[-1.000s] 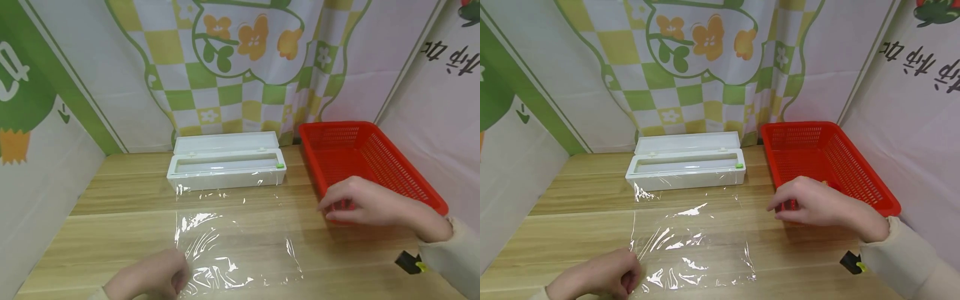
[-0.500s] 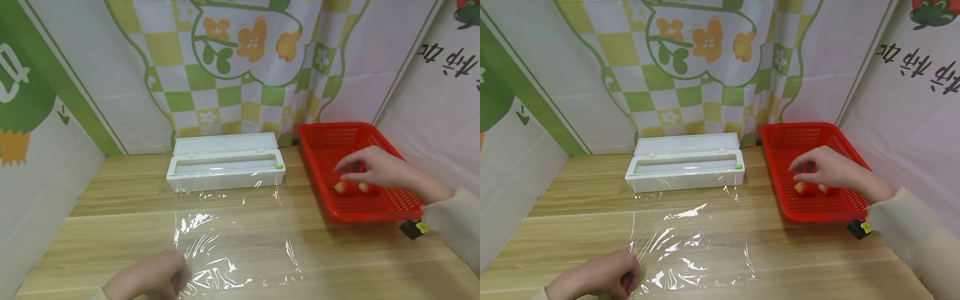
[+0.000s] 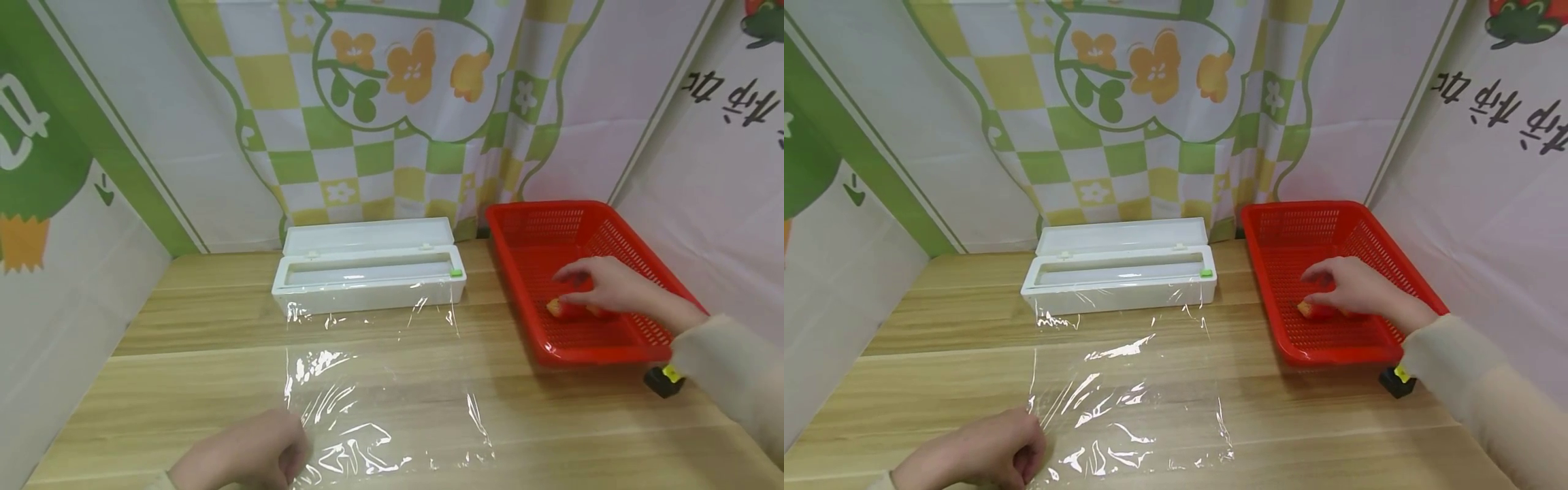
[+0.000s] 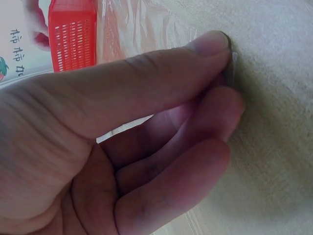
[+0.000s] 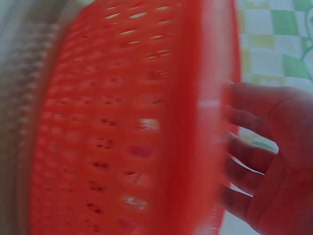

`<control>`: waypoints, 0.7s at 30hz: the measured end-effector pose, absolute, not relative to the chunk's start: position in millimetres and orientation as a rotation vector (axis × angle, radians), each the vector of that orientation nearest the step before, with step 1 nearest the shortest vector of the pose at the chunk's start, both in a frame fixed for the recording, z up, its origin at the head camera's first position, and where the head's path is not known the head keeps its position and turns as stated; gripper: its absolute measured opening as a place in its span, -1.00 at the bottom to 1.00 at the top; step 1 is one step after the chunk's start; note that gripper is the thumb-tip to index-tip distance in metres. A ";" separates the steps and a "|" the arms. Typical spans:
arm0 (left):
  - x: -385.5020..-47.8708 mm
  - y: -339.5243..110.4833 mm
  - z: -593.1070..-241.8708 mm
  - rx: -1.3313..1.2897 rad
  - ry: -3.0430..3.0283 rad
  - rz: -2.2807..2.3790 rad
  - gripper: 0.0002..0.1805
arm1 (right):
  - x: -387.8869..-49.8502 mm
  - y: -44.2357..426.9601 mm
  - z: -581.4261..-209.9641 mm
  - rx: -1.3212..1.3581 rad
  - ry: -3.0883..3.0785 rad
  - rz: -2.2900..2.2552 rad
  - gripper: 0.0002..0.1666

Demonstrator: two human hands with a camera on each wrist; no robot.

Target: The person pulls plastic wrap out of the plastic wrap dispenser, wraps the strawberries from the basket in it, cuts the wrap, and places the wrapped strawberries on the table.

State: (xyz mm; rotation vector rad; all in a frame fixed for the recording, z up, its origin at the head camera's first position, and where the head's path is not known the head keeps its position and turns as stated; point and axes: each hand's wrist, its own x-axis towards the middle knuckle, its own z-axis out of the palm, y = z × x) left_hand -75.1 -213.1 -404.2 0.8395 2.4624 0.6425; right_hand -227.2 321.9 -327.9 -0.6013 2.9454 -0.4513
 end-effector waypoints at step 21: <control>-75.1 -214.3 -404.5 0.769 2.424 0.696 -0.73 | -236.8 336.9 -367.6 -0.620 2.914 -0.392 -0.44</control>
